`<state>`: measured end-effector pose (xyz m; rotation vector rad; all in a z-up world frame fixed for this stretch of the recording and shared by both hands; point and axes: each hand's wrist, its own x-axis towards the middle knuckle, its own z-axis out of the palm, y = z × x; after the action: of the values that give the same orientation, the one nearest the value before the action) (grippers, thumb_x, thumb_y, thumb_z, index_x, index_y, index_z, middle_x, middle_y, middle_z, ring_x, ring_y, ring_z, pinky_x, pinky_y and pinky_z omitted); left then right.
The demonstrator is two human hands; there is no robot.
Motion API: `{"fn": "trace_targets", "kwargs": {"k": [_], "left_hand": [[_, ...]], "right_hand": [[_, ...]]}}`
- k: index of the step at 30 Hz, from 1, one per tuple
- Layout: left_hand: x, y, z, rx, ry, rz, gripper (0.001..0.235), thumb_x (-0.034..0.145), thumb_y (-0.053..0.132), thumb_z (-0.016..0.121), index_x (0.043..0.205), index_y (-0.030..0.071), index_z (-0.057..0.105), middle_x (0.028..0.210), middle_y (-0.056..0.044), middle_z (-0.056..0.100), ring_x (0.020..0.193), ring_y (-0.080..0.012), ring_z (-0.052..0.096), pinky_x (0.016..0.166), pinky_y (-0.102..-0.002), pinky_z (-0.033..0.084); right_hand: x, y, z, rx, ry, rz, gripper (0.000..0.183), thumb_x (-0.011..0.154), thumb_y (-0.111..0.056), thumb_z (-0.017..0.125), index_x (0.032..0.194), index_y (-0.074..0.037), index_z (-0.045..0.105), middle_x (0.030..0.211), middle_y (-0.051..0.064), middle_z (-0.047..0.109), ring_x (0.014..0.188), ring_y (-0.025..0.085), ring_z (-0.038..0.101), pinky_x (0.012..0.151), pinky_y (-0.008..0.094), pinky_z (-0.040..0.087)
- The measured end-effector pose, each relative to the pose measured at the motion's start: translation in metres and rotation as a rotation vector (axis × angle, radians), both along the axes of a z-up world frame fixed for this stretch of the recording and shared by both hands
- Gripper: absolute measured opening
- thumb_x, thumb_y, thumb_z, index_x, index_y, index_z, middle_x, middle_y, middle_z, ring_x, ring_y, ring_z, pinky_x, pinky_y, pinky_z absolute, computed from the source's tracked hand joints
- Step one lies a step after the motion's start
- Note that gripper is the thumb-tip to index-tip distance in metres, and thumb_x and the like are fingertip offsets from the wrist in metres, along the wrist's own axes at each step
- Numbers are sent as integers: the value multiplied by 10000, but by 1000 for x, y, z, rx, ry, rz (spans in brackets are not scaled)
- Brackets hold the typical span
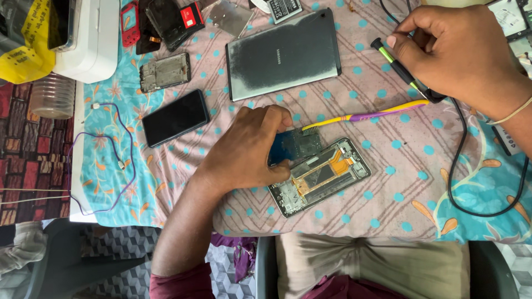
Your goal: The person cleans a small electronic component with a toothbrush, then places it into a disassembled phone chassis. They then open a tablet, remove its back cover, and use a screwdriver to work on the internal components.
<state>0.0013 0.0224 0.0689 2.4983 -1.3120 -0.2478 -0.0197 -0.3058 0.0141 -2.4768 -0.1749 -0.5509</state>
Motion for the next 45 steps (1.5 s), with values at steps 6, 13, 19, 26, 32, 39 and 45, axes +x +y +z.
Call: {"fn": "trace_targets", "kwargs": {"k": [6, 13, 19, 26, 32, 39, 45], "left_hand": [[0, 6, 4, 22, 136, 32, 706, 592, 212, 825, 1171, 17, 472, 990, -125, 646, 1022, -302, 627, 1009, -429, 398], [-2, 24, 21, 18, 364, 113, 745, 622, 222, 814, 1216, 6, 421, 1054, -121, 675, 943, -257, 672, 792, -365, 575], [-42, 18, 12, -137, 473, -56, 738, 716, 241, 813, 1257, -25, 388, 1110, -125, 663, 1022, -259, 695, 934, -386, 572], [-76, -12, -19, -148, -103, -35, 734, 702, 216, 847, 1217, -76, 413, 1105, -154, 593, 972, -321, 583, 900, -443, 439], [-86, -21, -20, -149, -234, -4, 714, 694, 205, 848, 1197, -64, 419, 1129, -156, 554, 1025, -319, 564, 912, -470, 413], [-89, -17, -16, -154, -290, 24, 689, 713, 200, 830, 1191, -63, 408, 1146, -142, 553, 1051, -306, 566, 940, -493, 395], [-83, -20, -14, -47, -365, 37, 677, 698, 205, 811, 1198, -70, 448, 1173, -155, 569, 1054, -328, 566, 938, -483, 421]], "right_hand": [[0, 0, 1, -46, 3, -2, 200, 1013, -160, 769, 978, 36, 742, 718, 134, 681, 607, 203, 663, 538, 317, 502], [-2, -2, -1, -84, -32, 11, 182, 991, -165, 764, 980, 16, 745, 736, 121, 696, 617, 215, 677, 552, 324, 521], [2, -1, -4, -66, -43, 4, 154, 971, -171, 775, 967, -18, 756, 735, 90, 705, 596, 214, 675, 525, 332, 503], [5, -4, -12, -108, -141, 51, 141, 978, -155, 789, 958, -21, 751, 726, 86, 699, 608, 196, 684, 528, 312, 507], [4, -5, -14, -127, -120, 53, 147, 985, -165, 787, 961, -24, 755, 718, 85, 702, 592, 194, 680, 510, 314, 504], [4, -3, -12, -137, -86, 57, 140, 977, -173, 777, 957, -36, 757, 717, 80, 704, 584, 195, 674, 515, 318, 515], [2, -2, -11, -119, -78, 63, 119, 975, -151, 772, 953, -35, 757, 720, 82, 706, 588, 198, 677, 521, 326, 516]]}}
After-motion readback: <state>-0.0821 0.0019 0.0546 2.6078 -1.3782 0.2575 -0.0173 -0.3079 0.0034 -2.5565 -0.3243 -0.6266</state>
